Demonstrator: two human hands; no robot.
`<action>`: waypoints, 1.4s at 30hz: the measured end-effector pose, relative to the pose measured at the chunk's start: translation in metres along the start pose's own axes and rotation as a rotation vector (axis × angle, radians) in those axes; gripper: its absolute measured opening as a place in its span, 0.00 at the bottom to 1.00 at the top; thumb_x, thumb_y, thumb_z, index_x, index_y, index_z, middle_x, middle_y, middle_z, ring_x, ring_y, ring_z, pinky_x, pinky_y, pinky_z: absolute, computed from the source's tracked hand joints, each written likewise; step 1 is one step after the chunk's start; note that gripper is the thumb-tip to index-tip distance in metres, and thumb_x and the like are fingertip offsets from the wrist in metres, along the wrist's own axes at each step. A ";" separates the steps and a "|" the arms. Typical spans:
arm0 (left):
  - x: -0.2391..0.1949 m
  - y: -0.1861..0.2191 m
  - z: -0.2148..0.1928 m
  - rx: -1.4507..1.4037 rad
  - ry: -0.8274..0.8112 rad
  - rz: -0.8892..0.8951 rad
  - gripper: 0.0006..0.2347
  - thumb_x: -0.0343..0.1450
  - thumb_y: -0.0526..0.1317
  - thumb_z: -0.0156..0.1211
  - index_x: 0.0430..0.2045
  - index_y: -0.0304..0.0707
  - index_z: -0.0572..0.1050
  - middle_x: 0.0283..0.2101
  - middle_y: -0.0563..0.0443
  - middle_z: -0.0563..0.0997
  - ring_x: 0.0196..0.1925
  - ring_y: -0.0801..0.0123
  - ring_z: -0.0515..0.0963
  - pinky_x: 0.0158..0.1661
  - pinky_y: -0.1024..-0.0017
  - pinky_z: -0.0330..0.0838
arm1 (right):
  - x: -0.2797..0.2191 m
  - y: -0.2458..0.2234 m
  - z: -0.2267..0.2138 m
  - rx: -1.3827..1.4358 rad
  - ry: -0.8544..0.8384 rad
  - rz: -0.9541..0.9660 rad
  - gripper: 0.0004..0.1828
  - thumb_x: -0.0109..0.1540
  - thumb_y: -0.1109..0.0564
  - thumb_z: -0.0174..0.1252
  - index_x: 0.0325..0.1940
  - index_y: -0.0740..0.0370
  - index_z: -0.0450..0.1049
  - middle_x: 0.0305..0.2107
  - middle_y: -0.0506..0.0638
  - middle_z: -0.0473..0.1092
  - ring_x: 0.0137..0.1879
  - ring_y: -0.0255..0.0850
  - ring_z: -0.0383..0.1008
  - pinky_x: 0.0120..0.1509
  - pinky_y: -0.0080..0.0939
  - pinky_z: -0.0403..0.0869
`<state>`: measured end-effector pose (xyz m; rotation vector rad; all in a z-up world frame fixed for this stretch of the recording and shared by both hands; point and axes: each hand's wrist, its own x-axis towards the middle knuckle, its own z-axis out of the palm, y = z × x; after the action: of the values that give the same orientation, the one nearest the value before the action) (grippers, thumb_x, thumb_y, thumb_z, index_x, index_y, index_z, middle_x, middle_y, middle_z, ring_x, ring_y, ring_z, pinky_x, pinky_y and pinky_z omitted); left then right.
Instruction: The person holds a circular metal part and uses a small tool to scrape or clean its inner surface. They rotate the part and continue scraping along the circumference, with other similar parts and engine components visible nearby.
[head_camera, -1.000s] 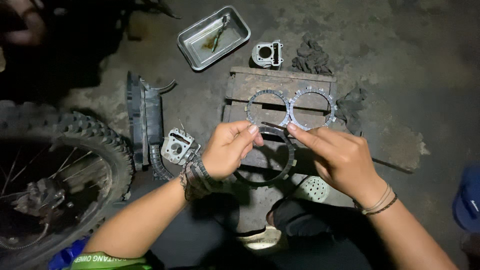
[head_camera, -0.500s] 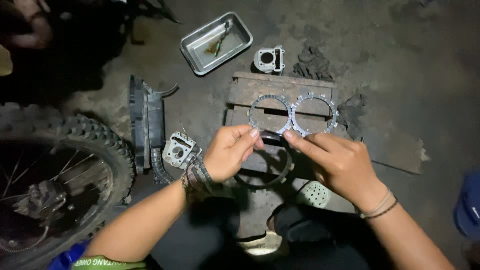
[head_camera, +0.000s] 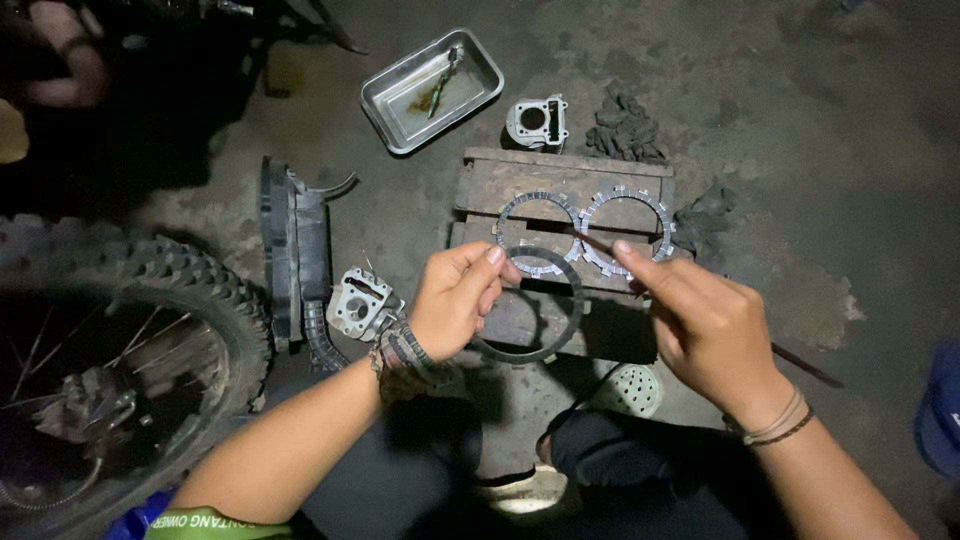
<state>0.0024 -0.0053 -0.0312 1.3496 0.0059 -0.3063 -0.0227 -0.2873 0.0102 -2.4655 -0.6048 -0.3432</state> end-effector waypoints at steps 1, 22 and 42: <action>0.001 -0.003 -0.001 0.001 -0.001 -0.001 0.16 0.79 0.42 0.49 0.29 0.28 0.79 0.09 0.48 0.64 0.08 0.73 0.65 0.14 0.81 0.60 | -0.002 0.000 0.002 0.000 0.000 0.001 0.32 0.57 0.71 0.54 0.62 0.50 0.79 0.32 0.51 0.79 0.34 0.55 0.79 0.37 0.52 0.77; 0.003 0.006 -0.001 -0.074 0.184 0.063 0.16 0.78 0.42 0.50 0.28 0.25 0.79 0.09 0.48 0.63 0.06 0.71 0.64 0.11 0.78 0.61 | -0.003 -0.013 0.009 -0.284 -0.007 -0.062 0.36 0.57 0.64 0.52 0.68 0.39 0.73 0.35 0.40 0.76 0.32 0.46 0.78 0.37 0.44 0.77; 0.016 0.003 0.000 -0.036 0.098 0.028 0.22 0.78 0.51 0.40 0.14 0.40 0.63 0.14 0.53 0.64 0.42 0.68 0.83 0.13 0.80 0.60 | -0.002 -0.018 0.005 0.194 -0.079 0.316 0.33 0.62 0.67 0.49 0.73 0.49 0.67 0.43 0.47 0.82 0.20 0.35 0.52 0.28 0.37 0.63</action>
<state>0.0184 -0.0087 -0.0312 1.3268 0.0744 -0.2156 -0.0328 -0.2719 0.0133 -2.3450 -0.2575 -0.0595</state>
